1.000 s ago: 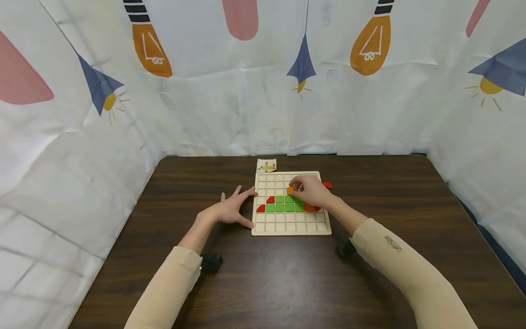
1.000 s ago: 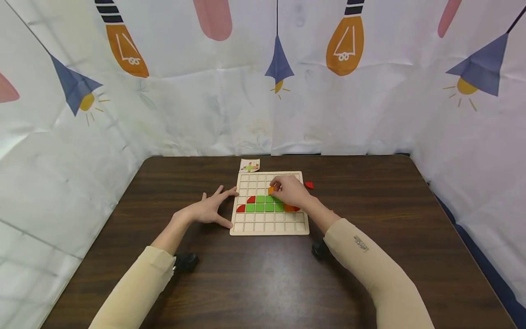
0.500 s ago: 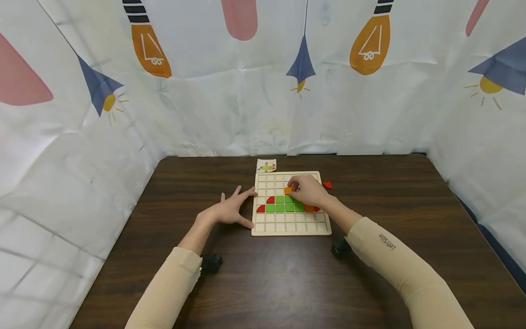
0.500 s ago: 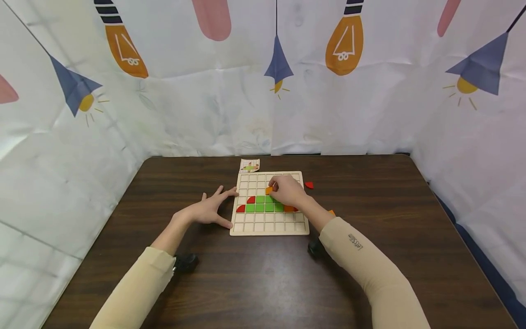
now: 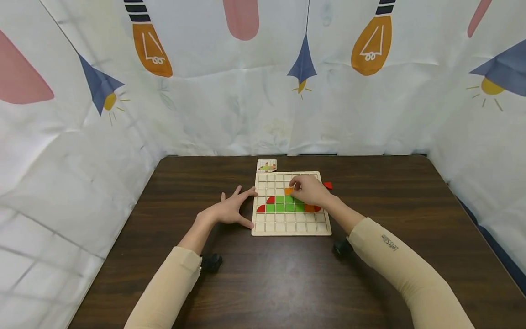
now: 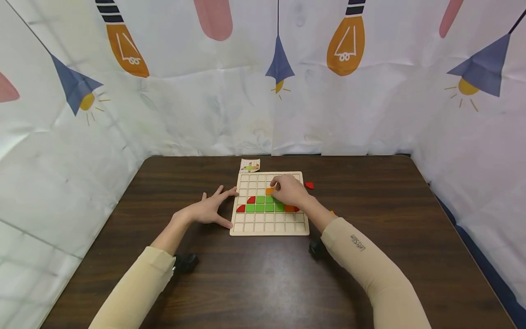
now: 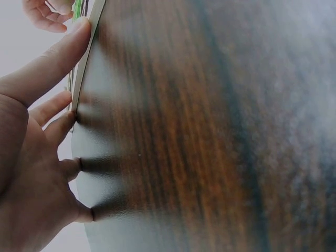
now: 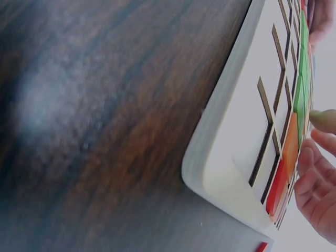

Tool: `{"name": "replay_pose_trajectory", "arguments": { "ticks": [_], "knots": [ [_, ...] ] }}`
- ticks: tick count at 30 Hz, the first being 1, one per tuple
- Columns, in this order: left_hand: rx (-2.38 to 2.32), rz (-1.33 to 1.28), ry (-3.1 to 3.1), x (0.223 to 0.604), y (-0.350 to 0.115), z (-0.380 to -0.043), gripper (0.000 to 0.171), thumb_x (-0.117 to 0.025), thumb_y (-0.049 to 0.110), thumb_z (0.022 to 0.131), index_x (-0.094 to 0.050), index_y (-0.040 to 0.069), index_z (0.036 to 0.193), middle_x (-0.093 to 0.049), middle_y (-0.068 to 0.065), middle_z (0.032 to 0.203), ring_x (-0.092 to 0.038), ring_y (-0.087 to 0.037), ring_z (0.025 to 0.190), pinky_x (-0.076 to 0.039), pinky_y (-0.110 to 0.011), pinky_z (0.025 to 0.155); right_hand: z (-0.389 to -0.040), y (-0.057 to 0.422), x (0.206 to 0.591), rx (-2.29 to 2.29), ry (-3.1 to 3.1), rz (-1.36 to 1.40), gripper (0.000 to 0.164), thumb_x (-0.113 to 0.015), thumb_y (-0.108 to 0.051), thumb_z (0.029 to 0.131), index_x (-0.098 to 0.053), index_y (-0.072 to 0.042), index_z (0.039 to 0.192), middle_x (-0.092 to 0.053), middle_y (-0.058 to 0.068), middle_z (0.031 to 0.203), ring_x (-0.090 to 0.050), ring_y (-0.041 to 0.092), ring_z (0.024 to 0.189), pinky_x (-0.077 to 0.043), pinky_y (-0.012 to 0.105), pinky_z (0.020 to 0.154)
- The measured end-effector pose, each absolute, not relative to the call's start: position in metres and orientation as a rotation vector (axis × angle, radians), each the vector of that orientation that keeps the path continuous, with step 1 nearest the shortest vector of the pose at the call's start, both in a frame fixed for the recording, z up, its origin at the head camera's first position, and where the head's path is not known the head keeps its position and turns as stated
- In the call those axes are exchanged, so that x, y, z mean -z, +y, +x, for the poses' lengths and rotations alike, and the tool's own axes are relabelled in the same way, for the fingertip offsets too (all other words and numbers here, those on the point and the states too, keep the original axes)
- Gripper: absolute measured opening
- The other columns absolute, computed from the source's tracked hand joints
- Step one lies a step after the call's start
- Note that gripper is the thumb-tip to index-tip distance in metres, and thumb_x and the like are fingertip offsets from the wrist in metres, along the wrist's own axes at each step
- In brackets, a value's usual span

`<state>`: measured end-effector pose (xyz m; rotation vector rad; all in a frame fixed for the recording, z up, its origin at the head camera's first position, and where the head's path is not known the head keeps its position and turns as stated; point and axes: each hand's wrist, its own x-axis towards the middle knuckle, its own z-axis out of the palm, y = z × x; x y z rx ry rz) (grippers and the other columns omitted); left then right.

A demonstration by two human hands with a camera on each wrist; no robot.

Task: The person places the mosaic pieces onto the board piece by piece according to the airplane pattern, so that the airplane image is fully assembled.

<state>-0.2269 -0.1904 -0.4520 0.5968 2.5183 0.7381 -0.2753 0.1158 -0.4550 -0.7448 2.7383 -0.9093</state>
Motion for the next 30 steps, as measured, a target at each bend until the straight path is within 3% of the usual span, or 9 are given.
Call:
{"name": "replay_pose_trajectory", "arguments": {
  "ticks": [8, 23, 30],
  "knots": [
    [-0.743, 0.610, 2.515, 0.454, -0.191, -0.226, 0.099, -0.089, 0.041, 0.081, -0.033, 0.018, 0.160, -0.009, -0.006, 0.172, 0.010, -0.037, 0.155, 0.013, -0.076, 0.110, -0.276, 0.117, 0.456, 0.865, 2.767, -0.781, 0.010, -0.071, -0.010, 0.096, -0.079, -0.010, 0.103, -0.070, 0.001, 0.090, -0.061, 0.016, 0.077, -0.053, 0.034, 0.072],
    [-0.744, 0.637, 2.510, 0.454, -0.193, -0.227, 0.098, -0.088, 0.041, 0.082, -0.034, 0.017, 0.160, -0.008, -0.007, 0.172, 0.010, -0.037, 0.155, 0.013, -0.076, 0.109, -0.279, 0.164, 0.446, 0.967, 2.738, -0.734, 0.013, -0.069, -0.010, 0.098, -0.077, -0.004, 0.107, -0.070, 0.004, 0.092, -0.061, 0.021, 0.076, -0.051, 0.037, 0.068],
    [-0.747, 0.641, 2.514, 0.454, -0.193, -0.228, 0.098, -0.088, 0.040, 0.082, -0.034, 0.017, 0.160, -0.008, -0.007, 0.172, 0.010, -0.037, 0.155, 0.012, -0.077, 0.109, -0.282, 0.191, 0.444, 0.958, 2.790, -0.629, 0.017, -0.070, -0.013, 0.098, -0.076, -0.002, 0.111, -0.071, 0.007, 0.098, -0.060, 0.024, 0.084, -0.051, 0.039, 0.075]
  ]
}}
